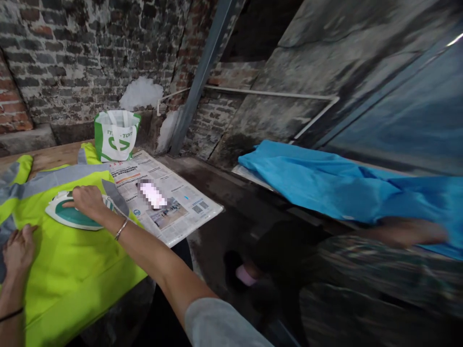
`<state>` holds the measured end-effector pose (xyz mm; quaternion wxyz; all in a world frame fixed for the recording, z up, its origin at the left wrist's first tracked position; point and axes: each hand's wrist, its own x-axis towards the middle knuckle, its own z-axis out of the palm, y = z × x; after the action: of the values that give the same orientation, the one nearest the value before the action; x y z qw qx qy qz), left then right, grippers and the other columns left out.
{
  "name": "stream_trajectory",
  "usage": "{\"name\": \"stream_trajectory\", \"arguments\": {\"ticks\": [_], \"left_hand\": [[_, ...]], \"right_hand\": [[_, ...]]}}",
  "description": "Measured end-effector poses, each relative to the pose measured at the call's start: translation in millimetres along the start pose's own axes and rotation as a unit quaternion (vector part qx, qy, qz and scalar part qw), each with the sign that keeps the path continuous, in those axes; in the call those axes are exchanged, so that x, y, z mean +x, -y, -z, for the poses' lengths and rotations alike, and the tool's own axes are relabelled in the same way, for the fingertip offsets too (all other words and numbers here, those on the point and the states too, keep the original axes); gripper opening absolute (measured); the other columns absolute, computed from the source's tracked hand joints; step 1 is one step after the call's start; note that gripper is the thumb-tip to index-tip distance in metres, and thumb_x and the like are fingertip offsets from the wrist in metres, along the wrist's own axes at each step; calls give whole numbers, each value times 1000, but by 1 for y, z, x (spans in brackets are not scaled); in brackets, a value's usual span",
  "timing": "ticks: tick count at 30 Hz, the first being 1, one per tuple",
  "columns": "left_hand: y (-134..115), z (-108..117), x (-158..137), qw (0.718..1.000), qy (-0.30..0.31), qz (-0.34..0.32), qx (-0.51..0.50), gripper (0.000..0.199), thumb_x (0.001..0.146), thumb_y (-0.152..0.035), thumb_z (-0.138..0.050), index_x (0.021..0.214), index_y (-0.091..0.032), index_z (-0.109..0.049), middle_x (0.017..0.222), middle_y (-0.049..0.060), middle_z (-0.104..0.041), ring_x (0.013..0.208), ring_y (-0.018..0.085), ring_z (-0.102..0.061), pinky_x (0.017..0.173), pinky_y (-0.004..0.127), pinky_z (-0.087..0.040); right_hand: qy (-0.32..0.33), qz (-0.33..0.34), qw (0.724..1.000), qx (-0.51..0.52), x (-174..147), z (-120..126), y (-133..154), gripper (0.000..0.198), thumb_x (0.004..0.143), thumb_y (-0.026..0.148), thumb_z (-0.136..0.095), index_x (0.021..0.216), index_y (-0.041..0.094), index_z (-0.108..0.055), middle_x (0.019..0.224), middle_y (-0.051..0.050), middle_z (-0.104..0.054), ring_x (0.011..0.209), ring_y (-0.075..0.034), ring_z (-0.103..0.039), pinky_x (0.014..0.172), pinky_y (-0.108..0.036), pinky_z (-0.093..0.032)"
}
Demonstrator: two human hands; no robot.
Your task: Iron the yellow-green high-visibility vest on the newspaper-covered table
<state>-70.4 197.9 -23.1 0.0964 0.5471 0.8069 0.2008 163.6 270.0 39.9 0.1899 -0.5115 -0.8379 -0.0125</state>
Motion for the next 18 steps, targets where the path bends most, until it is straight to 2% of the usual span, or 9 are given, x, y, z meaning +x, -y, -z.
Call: {"name": "stream_trajectory", "arguments": {"ticks": [4,10,14,18], "left_hand": [[3,-2,0,1000,-6,-13,-9,67,107,-41,-20,134,-11,-73,155,20,-60,155,34,-42,129,55,-29],[8,-3,3,1000,-9,-4,-19,61,106,-38,-25,131,-14,-75,149,18,-65,154,33,-44,129,53,-30],[13,-5,4,999,-14,-21,-31,62,106,-41,-26,129,-13,-77,149,21,-65,153,36,-45,127,56,-33],[13,-6,3,998,-35,-18,-41,59,107,-41,-28,125,-16,-78,145,20,-67,151,37,-48,126,62,-33]], "right_hand": [[8,-22,1000,1,18,-2,0,49,104,59,-59,105,14,-79,104,-17,-81,102,-27,-78,82,-31,-58],[35,-31,999,5,31,-6,-1,50,103,61,-60,108,15,-80,108,-18,-81,109,-28,-77,90,-34,-58],[49,-28,998,4,23,-2,1,49,103,60,-61,110,15,-79,111,-19,-80,111,-28,-76,89,-34,-59],[44,-15,999,1,-2,4,5,50,103,61,-60,105,14,-78,109,-20,-80,106,-29,-77,86,-35,-59]]}}
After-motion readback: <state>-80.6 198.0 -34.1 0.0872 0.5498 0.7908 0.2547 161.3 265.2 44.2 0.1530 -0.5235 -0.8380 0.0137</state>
